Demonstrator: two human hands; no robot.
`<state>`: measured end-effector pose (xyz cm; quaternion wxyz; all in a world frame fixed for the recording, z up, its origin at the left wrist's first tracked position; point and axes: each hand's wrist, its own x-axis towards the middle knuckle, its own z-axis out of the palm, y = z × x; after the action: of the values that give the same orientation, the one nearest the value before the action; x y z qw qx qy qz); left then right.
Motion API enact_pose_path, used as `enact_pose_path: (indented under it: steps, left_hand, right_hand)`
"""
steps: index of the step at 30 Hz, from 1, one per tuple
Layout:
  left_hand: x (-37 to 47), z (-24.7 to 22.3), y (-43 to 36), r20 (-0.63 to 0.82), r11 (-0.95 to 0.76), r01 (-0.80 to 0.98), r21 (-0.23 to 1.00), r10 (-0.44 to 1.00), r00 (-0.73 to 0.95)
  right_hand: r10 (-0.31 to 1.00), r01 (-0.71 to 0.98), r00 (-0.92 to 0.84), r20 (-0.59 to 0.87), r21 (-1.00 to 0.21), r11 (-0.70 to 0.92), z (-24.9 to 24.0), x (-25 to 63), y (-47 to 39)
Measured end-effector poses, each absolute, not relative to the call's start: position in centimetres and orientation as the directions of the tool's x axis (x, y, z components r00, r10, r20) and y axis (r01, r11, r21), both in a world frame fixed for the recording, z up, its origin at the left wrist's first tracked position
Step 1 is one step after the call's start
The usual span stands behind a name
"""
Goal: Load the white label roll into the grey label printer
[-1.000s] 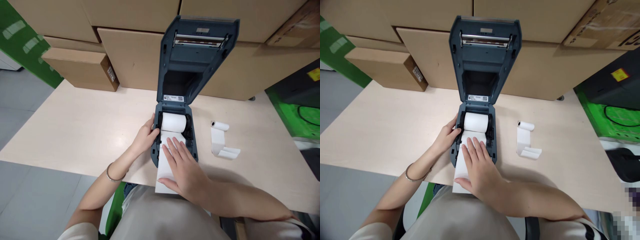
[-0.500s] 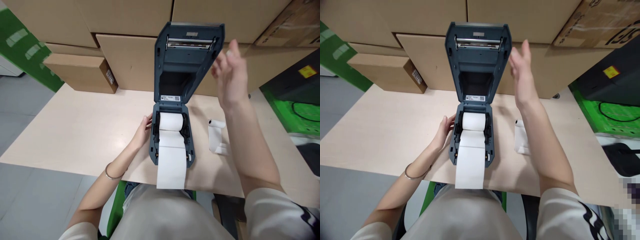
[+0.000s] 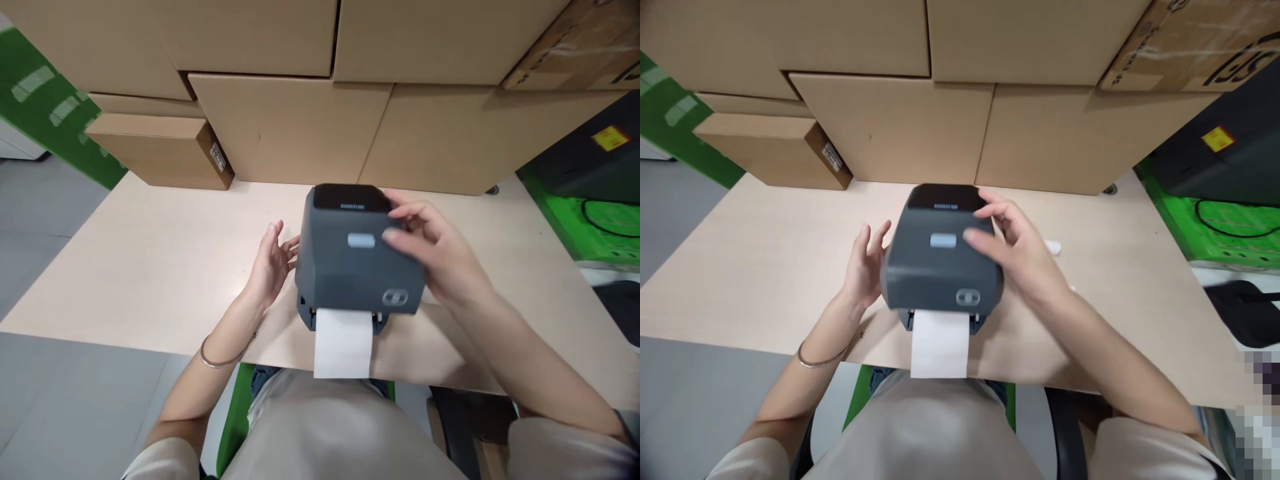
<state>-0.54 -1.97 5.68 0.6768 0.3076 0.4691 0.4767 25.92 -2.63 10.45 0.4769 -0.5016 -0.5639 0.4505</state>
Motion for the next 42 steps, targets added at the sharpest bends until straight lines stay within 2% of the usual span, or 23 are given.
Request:
enact_pose_path:
  steps: [2, 5, 7, 9, 13, 18, 22, 25, 27, 29, 31, 33, 36, 39, 42]
  left_hand:
    - [-0.4, 5.9, -2.6, -0.355, 0.376, -0.337, 0.863, 0.926, 0.127]
    - [-0.3, 5.5, -3.5, -0.403, 0.438, -0.264, 0.859, 0.898, 0.178]
    - [-0.3, 5.0, -4.0, -0.43, 0.474, -0.213, 0.854, 0.875, 0.222]
    - [-0.4, 4.5, -4.4, -0.417, 0.474, -0.187, 0.861, 0.866, 0.276]
    - [-0.5, 4.1, -4.8, -0.289, 0.393, -0.209, 0.895, 0.87, 0.4]
    - [-0.2, 4.0, -5.2, -0.253, 0.332, -0.196, 0.923, 0.905, 0.341]
    - [-0.3, 3.5, -5.1, -0.216, 0.275, -0.154, 0.949, 0.923, 0.317]
    - [-0.5, 3.2, -5.1, -0.199, 0.242, -0.122, 0.963, 0.937, 0.286]
    - [-0.7, 3.3, -5.2, -0.218, 0.253, -0.095, 0.963, 0.935, 0.279]
    - [-0.6, 3.7, -5.3, -0.234, 0.262, -0.069, 0.963, 0.933, 0.274]
    - [-0.5, 4.3, -5.4, -0.241, 0.257, -0.037, 0.966, 0.938, 0.25]
    - [-0.1, 5.0, -5.4, -0.236, 0.24, 0.012, 0.971, 0.943, 0.235]
    - [0.6, 5.9, -5.4, -0.194, 0.184, 0.062, 0.981, 0.939, 0.284]
    - [1.2, 6.5, -5.3, -0.167, 0.164, 0.037, 0.986, 0.935, 0.314]
    - [1.4, 7.1, -5.4, -0.219, 0.23, 0.001, 0.973, 0.922, 0.321]
  right_hand:
    - [0.997, 0.156, -0.047, -0.067, -0.986, -0.059, 8.5, 25.7, -4.7]
    - [0.929, 0.076, -0.11, -0.354, -0.935, -0.347, 7.1, 25.5, -6.2]
    - [0.888, 0.036, -0.184, -0.421, -0.906, -0.421, 7.0, 25.3, -6.4]
    - [0.892, 0.012, -0.222, -0.394, -0.916, -0.402, 7.0, 25.1, -6.5]
    - [0.9, -0.079, -0.227, -0.372, -0.914, -0.398, 6.3, 24.6, -7.0]
    - [0.927, -0.187, -0.24, -0.287, -0.923, -0.335, 5.4, 24.2, -7.7]
    - [0.922, -0.157, -0.23, -0.312, -0.923, -0.351, 5.0, 24.5, -7.7]
    - [0.916, -0.042, -0.25, -0.315, -0.941, -0.335, 4.4, 25.1, -7.6]
    - [0.954, 0.153, -0.187, -0.236, -0.966, -0.209, 3.9, 25.6, -7.6]
    - [0.991, 0.411, -0.127, 0.046, -0.907, 0.095, 3.4, 26.2, -7.7]
    - [0.89, 0.582, -0.217, 0.402, -0.679, 0.449, 3.1, 26.7, -7.7]
    - [0.727, 0.603, -0.374, 0.576, -0.445, 0.662, 2.9, 27.0, -7.7]
    - [0.64, 0.609, -0.479, 0.601, -0.298, 0.735, 2.6, 27.2, -7.5]
    - [0.619, 0.625, -0.514, 0.594, -0.235, 0.744, 2.4, 27.2, -7.2]
    - [0.543, 0.578, -0.543, 0.641, -0.183, 0.795, 2.9, 26.9, -7.1]
